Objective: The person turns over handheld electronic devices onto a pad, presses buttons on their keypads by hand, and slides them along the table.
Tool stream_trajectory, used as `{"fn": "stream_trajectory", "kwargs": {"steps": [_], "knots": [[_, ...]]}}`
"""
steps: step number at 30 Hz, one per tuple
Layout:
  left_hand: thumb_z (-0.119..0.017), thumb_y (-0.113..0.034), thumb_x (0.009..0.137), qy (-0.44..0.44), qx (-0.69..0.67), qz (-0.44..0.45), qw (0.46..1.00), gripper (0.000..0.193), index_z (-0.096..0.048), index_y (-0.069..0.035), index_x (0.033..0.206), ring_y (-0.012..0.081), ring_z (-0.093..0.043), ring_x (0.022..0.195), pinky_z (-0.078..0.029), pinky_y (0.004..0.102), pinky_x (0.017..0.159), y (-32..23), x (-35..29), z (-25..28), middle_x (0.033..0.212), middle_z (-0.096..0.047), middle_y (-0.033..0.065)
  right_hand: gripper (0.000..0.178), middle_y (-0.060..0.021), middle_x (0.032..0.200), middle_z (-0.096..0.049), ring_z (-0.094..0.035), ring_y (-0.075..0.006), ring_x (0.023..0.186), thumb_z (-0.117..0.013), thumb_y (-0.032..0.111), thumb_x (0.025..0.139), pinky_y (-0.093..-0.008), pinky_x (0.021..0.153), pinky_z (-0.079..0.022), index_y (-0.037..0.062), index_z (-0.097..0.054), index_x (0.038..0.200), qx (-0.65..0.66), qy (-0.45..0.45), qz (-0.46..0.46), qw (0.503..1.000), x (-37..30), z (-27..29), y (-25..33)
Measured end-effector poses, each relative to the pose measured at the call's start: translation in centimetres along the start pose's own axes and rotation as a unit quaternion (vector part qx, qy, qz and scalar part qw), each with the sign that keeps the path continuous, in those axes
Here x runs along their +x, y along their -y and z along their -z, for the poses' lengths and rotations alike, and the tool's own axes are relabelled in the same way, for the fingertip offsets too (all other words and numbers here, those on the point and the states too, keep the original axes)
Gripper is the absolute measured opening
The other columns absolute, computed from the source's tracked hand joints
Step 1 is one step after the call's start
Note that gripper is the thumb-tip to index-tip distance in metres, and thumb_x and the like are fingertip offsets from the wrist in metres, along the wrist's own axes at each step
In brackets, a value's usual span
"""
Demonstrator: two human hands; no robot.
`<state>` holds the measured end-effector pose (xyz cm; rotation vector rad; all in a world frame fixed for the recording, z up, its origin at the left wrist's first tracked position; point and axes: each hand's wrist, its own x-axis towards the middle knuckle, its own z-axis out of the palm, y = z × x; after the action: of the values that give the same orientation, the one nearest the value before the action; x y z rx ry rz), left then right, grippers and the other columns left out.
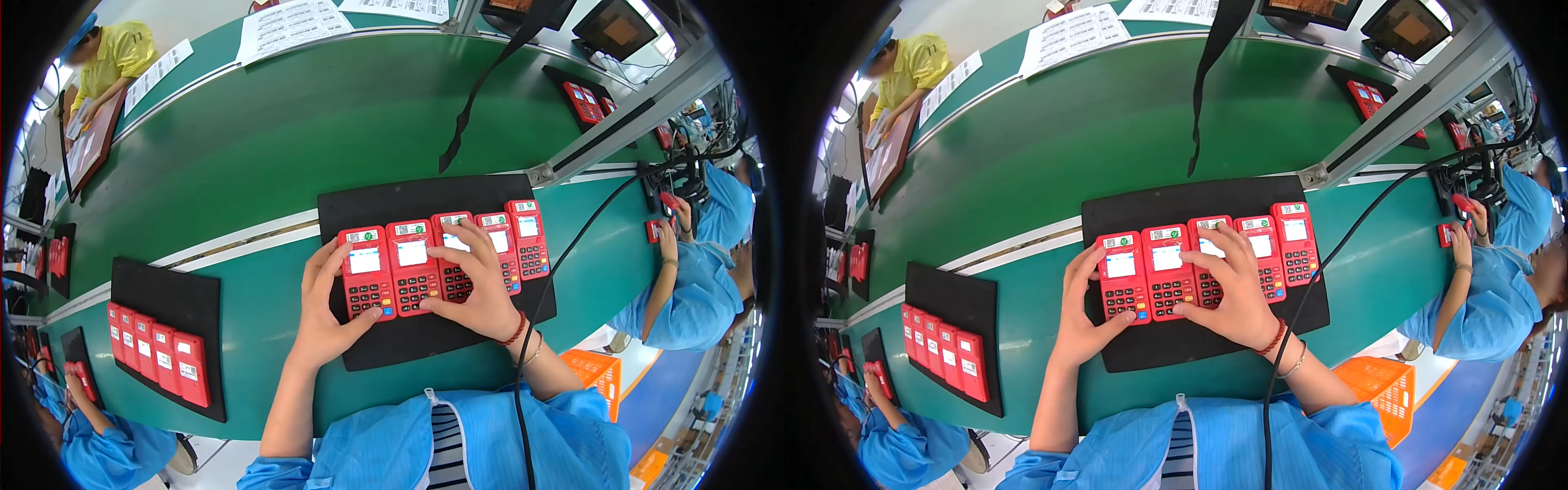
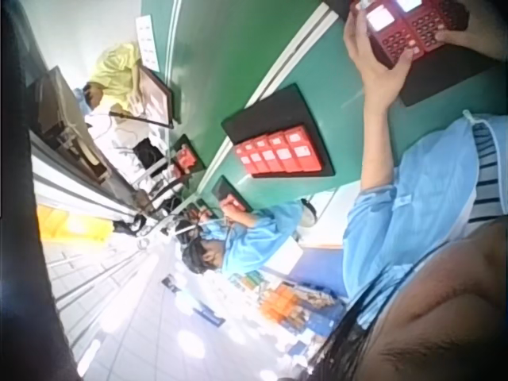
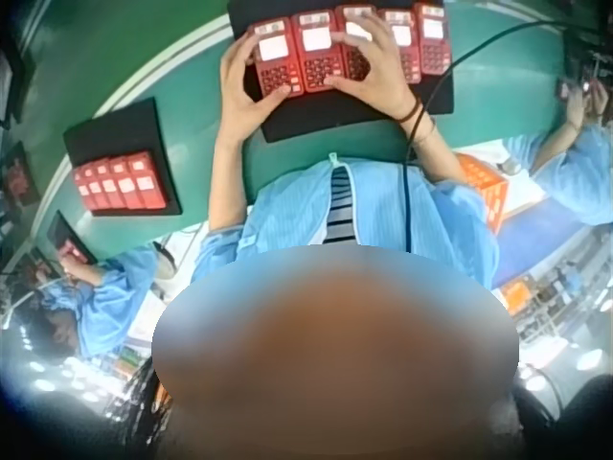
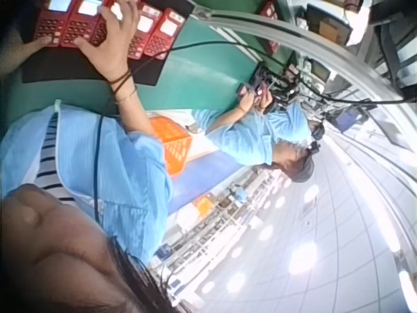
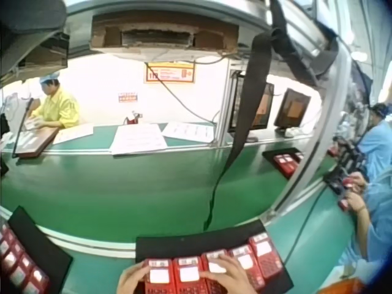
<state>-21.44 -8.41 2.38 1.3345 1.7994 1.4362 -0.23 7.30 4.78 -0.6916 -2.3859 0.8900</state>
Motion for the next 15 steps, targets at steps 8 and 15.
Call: {"fn": "stream_trajectory", "kwargs": {"steps": [8,15], "knots": [[-0.087,-0.01,0.071,0.016,0.026,-0.015,0.999,0.086,-0.052,-0.015,0.149,0.0365,-0.041,0.144,-0.039,0.0496,0.117,0.6,-0.1,-0.1,0.157,-0.039,0.0183,0.052,-0.0112,0.15,-0.05,-0.034,-0.0413,0.148,-0.093,0.023,0.071,-0.0559,0.12,-0.031,0.0147,-0.073,0.118,-0.027,-0.01,0.044,0.999,-0.9,0.5,-1.0],[-0.084,-0.015,0.08,-0.1,0.147,-0.021,0.984,0.058,-0.064,-0.011,0.134,0.0341,-0.048,0.138,-0.04,0.0458,0.114,-1.3,0.2,-1.9,0.149,-0.048,0.0167,0.056,-0.0191,0.144,-0.057,-0.047,-0.041,0.141,-0.088,0.013,0.076,-0.0484,0.116,-0.04,0.0064,-0.067,0.128,-0.057,-0.214,-0.11,0.969,-4.3,6.0,-5.7]]}}
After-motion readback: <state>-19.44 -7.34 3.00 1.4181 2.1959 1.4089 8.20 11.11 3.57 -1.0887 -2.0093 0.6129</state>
